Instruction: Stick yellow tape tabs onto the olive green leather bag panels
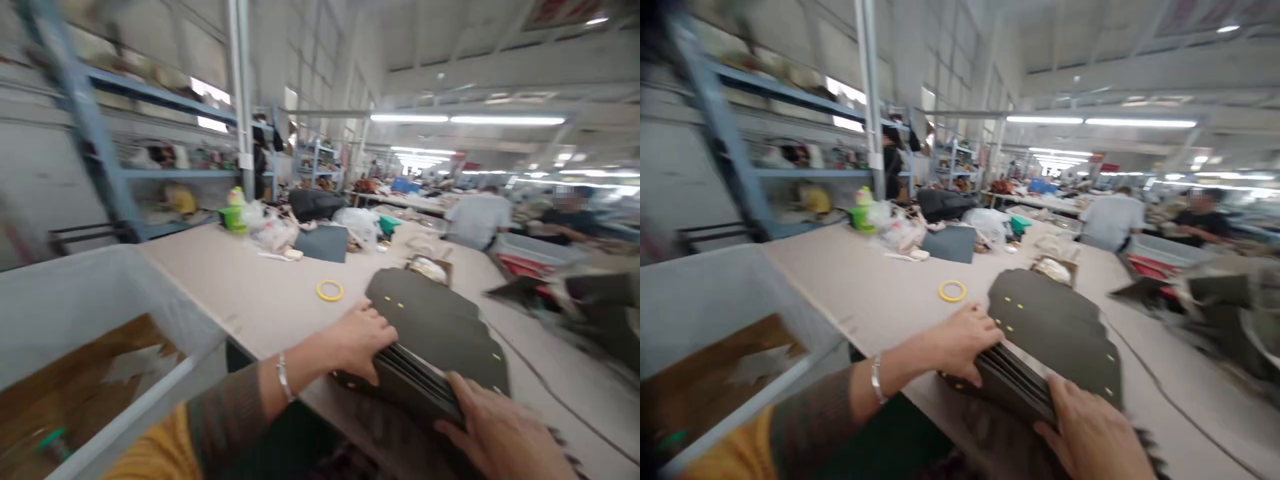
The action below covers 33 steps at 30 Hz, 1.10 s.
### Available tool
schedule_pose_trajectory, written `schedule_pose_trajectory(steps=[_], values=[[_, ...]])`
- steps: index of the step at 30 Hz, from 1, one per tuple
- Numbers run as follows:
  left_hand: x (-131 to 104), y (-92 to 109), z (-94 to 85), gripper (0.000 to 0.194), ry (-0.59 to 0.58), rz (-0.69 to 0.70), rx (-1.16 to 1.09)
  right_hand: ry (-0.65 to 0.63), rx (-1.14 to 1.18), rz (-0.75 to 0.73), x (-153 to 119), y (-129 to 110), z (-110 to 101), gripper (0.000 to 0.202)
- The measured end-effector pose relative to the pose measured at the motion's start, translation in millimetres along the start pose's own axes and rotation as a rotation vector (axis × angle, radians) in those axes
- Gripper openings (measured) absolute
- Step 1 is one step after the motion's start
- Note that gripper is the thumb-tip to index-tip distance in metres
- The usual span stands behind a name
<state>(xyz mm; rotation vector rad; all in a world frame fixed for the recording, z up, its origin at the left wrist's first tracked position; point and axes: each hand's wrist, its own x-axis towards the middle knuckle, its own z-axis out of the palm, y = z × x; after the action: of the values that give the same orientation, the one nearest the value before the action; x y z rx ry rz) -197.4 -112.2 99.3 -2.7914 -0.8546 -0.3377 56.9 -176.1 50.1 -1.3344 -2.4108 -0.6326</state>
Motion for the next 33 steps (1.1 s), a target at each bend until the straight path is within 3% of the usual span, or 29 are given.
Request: schedule_pose_trajectory(steps=[2, 3, 5, 6, 7, 8, 9, 10, 11, 12, 13, 16, 18, 20, 21, 23, 25, 27, 29, 31, 33], values=[[-17.6, -13.5, -4.4, 0.090, 0.192, -0.101, -0.086, -0.180, -0.072, 0.053, 9.3, 2.3, -17.8, 0.018], [-25.3, -13.4, 0.0, 0.093, 0.304, -0.164, -0.134, -0.235, -0.121, 0.092, 14.5, 7.1, -27.3, 0.019], [-39.4, 3.7, 22.1, 0.075, 0.603, -0.391, -0.324, -0.298, -0.199, 0.137, 22.6, 23.6, -47.2, 0.018], [-45.6, 20.2, 38.8, 0.063, 0.762, -0.568, -0.466, -0.306, -0.233, 0.157, 24.8, 34.0, -57.3, 0.019], [-50.2, 40.7, 58.3, 0.055, 0.847, -0.722, -0.676, -0.302, -0.263, 0.173, 25.8, 44.7, -67.4, 0.020], [-52.1, 63.4, 79.5, 0.050, 0.815, -0.831, -0.937, -0.294, -0.289, 0.184, 25.8, 54.9, -77.0, 0.021], [-50.7, 86.8, 101.3, 0.046, 0.652, -0.861, -1.236, -0.284, -0.314, 0.193, 25.0, 64.2, -86.2, 0.024], [-45.5, 109.1, 122.5, 0.050, 0.406, -0.801, -1.531, -0.273, -0.337, 0.197, 23.7, 72.0, -94.6, 0.026], [-36.8, 129.3, 141.8, 0.067, 0.160, -0.703, -1.771, -0.266, -0.355, 0.199, 22.1, 78.4, -102.2, 0.027], [-25.6, 146.5, 158.5, 0.084, 0.068, -0.665, -1.927, -0.259, -0.370, 0.205, 20.2, 83.2, -109.2, 0.028], [-13.2, 160.6, 171.9, 0.094, 0.055, -0.660, -2.016, -0.253, -0.378, 0.216, 17.7, 86.9, -115.4, 0.028], [20.1, 186.9, 192.7, 0.092, -0.089, -0.753, -2.201, -0.232, -0.362, 0.272, 5.4, 93.5, -130.9, 0.033], [35.3, 195.3, 192.7, 0.091, -0.278, -0.740, -2.315, -0.215, -0.334, 0.320, -8.1, 96.5, -139.0, 0.037], [48.9, 198.0, 184.1, 0.100, -0.303, -0.664, -2.419, -0.215, -0.286, 0.380, -24.5, 98.1, -145.4, 0.040], [56.5, 196.9, 177.3, 0.105, -0.216, -0.609, -2.457, -0.224, -0.246, 0.421, -33.0, 98.1, -148.0, 0.041], [73.0, 189.8, 161.2, 0.107, 0.104, -0.489, -2.475, -0.278, -0.125, 0.524, -49.3, 95.8, -151.6, 0.040], [88.6, 179.0, 146.0, 0.096, 0.305, -0.451, -2.503, -0.381, 0.047, 0.650, -63.6, 91.8, -151.9, 0.039], [100.9, 169.8, 135.8, 0.081, 0.300, -0.570, -2.607, -0.490, 0.241, 0.796, -77.0, 89.9, -146.9, 0.039], [111.4, 166.4, 130.9, 0.068, 0.224, -0.816, -2.661, -0.536, 0.446, 0.934, -91.2, 94.5, -135.4, 0.043], [125.0, 168.5, 128.3, 0.062, 0.148, -1.037, -2.591, -0.512, 0.674, 1.051, -107.2, 107.3, -117.7, 0.048], [146.8, 173.2, 126.2, 0.057, 0.085, -1.128, -2.447, -0.462, 0.962, 1.162, -124.0, 127.3, -95.5, 0.052]])
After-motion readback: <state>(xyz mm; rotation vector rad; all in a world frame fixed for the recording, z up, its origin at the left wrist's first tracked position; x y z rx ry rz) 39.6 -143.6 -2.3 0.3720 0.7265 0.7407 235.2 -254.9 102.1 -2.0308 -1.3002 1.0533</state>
